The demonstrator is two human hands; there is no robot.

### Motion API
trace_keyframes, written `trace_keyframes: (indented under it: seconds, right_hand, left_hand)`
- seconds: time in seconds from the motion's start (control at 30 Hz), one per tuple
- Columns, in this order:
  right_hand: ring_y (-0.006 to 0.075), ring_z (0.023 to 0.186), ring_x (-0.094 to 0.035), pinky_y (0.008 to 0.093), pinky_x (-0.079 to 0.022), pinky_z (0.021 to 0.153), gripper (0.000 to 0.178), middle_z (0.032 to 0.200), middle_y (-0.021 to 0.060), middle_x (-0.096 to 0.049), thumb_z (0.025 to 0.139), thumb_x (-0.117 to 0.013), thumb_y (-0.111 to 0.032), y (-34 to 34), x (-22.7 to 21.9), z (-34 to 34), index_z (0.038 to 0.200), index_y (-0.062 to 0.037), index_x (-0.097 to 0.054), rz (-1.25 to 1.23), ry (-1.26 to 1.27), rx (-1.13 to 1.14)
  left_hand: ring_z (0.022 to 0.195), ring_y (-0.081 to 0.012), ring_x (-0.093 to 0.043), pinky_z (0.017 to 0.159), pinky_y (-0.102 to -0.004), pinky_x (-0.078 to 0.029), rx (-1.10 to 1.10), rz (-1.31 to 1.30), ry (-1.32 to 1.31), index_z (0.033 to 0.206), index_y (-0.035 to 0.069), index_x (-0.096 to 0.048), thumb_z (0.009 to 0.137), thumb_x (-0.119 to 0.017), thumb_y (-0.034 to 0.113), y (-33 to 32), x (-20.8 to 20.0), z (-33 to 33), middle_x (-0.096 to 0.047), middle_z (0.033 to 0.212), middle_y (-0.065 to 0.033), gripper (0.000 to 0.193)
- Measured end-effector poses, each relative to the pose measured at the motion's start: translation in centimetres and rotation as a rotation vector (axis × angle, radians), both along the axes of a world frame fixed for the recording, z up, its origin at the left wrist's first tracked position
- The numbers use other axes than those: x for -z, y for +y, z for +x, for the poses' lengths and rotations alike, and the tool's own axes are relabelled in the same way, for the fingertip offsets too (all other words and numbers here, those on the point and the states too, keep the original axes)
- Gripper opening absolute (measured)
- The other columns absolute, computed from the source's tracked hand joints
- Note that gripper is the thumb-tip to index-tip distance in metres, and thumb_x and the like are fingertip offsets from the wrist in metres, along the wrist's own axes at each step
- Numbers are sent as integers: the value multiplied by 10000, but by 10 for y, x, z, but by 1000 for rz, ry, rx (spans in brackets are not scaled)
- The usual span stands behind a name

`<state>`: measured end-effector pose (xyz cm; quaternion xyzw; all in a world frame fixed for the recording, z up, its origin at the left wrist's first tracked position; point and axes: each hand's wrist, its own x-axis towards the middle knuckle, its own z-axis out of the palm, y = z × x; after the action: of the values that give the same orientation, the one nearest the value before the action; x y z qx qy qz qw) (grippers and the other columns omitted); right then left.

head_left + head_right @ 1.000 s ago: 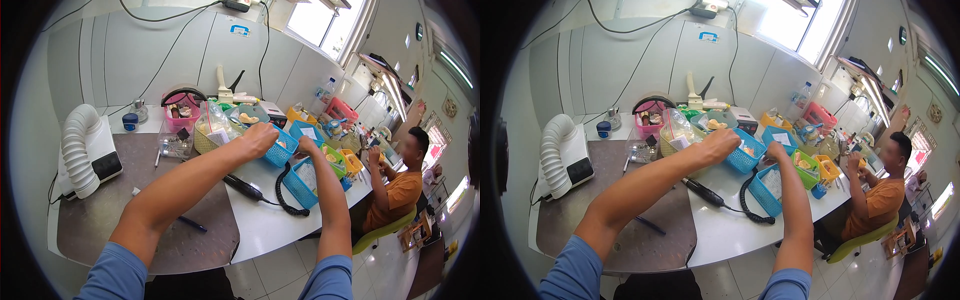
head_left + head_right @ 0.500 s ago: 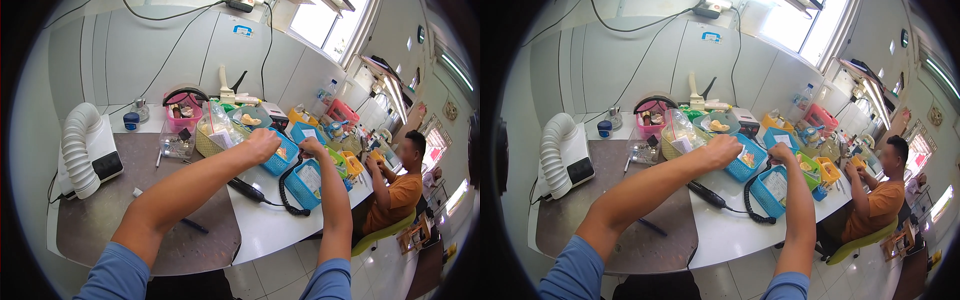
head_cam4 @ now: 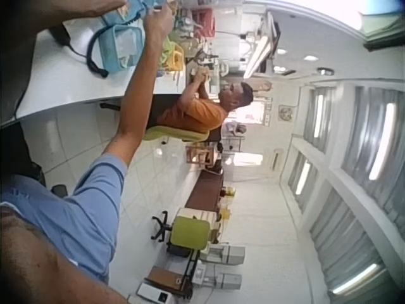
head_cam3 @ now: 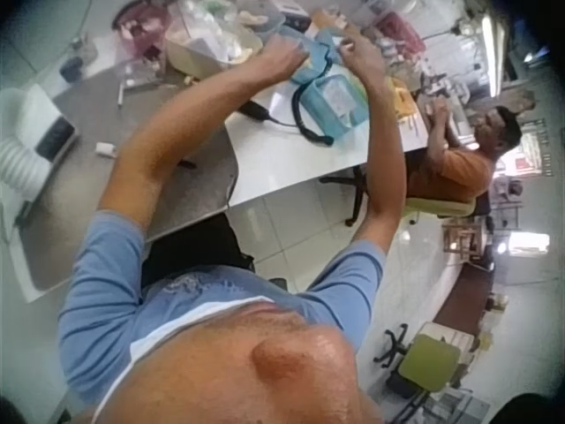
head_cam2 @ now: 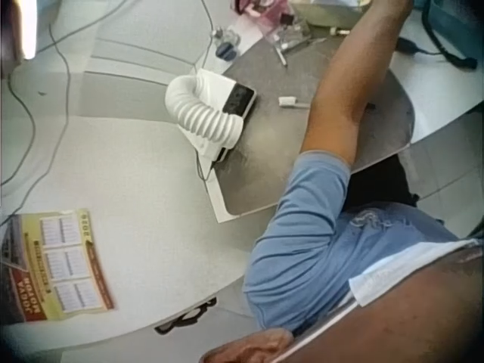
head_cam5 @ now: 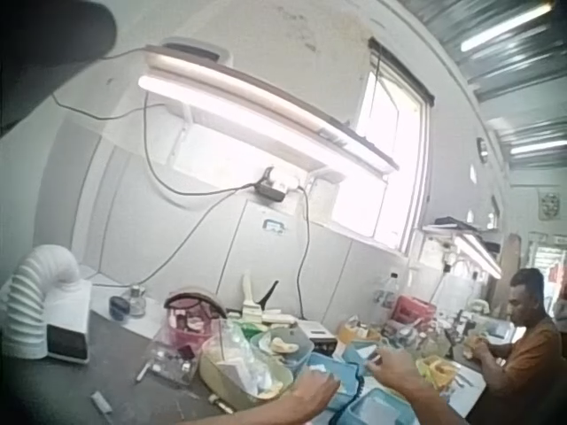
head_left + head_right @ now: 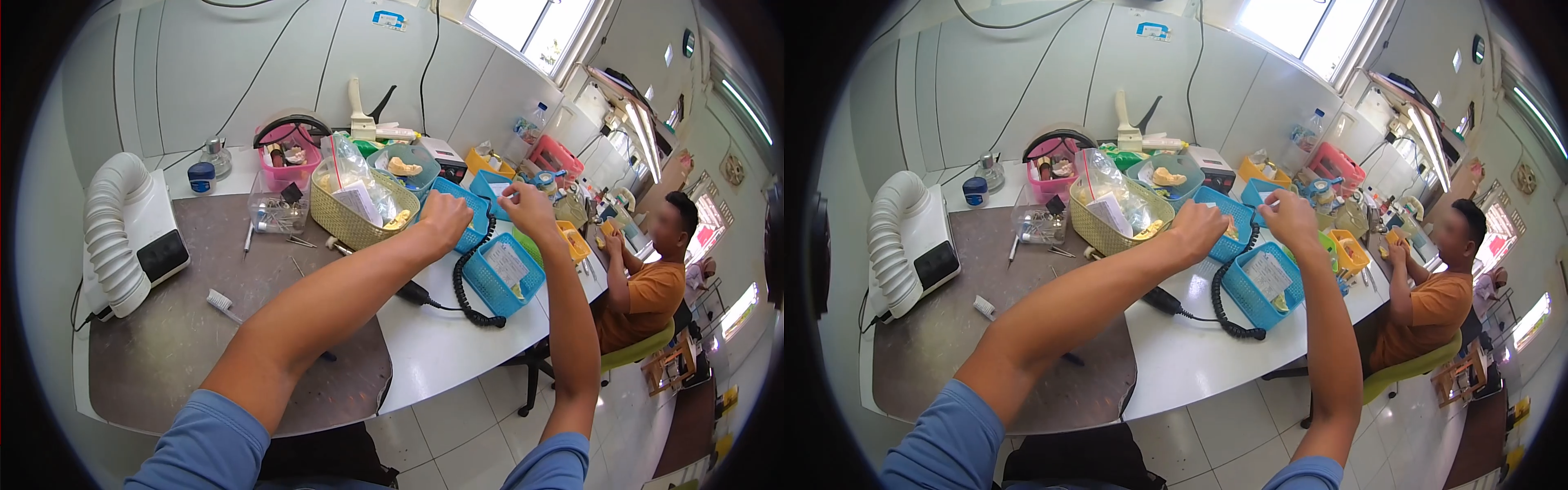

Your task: The recorder uses a micromotor and manual scraping tools to refine and trim a plaster dental model at a laboratory bench.

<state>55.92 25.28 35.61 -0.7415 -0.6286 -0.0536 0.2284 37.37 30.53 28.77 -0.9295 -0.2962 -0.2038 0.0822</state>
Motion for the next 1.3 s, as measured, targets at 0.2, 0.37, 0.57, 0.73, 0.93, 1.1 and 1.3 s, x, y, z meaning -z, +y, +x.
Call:
trace_keyframes:
  seconds: [0.2,0.37,0.57,0.73,0.93,1.1,1.3]
  right_hand:
    - [271,752,-717,377,-548,720,285,873,142,-737,854,-741,-264,-124,-1,-30,973,-9,-695,63,-164,-176]
    - [276,690,-700,375,-537,677,198,802,149,-714,845,-752,-182,-145,34,-20,845,6,-690,-53,-80,-35]
    - [322,795,-657,425,-503,698,123,860,126,-671,918,-657,-127,-132,60,-43,887,-9,-641,497,-334,36]
    - [200,648,-623,318,-471,581,126,822,92,-670,923,-667,-121,-120,53,-134,893,1,-655,411,-32,-277]
    - [374,887,-655,435,-504,799,246,943,167,-687,890,-707,-196,-86,77,-196,1039,-2,-677,54,-144,-515]
    - [395,919,-648,446,-500,802,266,988,201,-673,912,-669,-144,-82,92,-197,1124,15,-641,57,-139,-524]
    - [316,919,-621,367,-475,855,321,1076,190,-616,990,-538,-69,-127,69,-209,1292,35,-562,152,-36,-436]
  left_hand:
    - [906,-278,-728,757,-385,-557,-76,-5,-29,1001,85,-700,821,-686,88,-2,7,-2,-740,945,-102,180]
    - [966,-303,-687,826,-388,-547,-17,91,-256,970,44,-670,799,-683,54,-18,-1,-21,-698,973,-134,172]
    - [935,-236,-655,842,-370,-509,265,331,-270,978,35,-630,806,-646,136,-132,-17,-108,-661,948,-95,200]
    - [771,-169,-572,717,-324,-443,636,394,-281,795,65,-608,789,-607,196,-235,16,-199,-581,757,-13,131]
    - [719,-190,-537,732,-329,-449,606,118,-225,707,71,-562,897,-619,255,-227,38,-276,-512,679,-19,270]
    - [685,-259,-539,682,-387,-451,490,-412,-513,913,40,-565,980,-597,258,-216,47,-270,-515,706,-72,230]
    - [801,-303,-614,706,-418,-481,533,-1220,-787,1204,7,-446,974,-582,145,-211,46,-256,-597,833,-123,301]
